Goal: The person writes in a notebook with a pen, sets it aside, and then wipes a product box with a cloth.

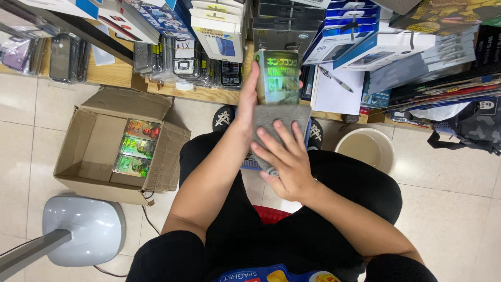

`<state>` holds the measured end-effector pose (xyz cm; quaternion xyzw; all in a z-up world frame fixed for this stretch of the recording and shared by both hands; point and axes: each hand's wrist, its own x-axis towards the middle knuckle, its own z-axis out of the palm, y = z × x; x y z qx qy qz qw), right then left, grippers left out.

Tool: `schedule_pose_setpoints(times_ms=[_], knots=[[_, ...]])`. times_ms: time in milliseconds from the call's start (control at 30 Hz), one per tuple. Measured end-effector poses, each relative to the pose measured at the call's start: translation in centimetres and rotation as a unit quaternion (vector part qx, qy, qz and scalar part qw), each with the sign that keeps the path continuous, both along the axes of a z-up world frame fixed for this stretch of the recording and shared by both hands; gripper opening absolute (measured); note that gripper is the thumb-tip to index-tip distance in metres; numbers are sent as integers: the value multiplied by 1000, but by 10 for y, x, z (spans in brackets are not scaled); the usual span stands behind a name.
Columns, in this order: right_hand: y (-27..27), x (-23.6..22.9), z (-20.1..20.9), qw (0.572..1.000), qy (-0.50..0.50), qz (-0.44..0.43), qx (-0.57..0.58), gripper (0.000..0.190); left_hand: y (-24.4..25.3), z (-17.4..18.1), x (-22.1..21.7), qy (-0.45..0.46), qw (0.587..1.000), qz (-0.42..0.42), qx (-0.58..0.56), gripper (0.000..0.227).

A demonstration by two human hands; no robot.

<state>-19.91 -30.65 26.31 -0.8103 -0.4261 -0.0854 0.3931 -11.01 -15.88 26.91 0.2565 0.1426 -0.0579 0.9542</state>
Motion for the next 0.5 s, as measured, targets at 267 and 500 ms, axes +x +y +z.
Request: schedule_pose_setpoints(times_ms=[267,500], knots=[[-4,23,-25,997,-61,12,-37,67,15,0,10,-119,993,-5,-22,72],[-7,62,-21,999,16,-32,32,60,-13,-62,-8,-33,994,-100,-16,66]])
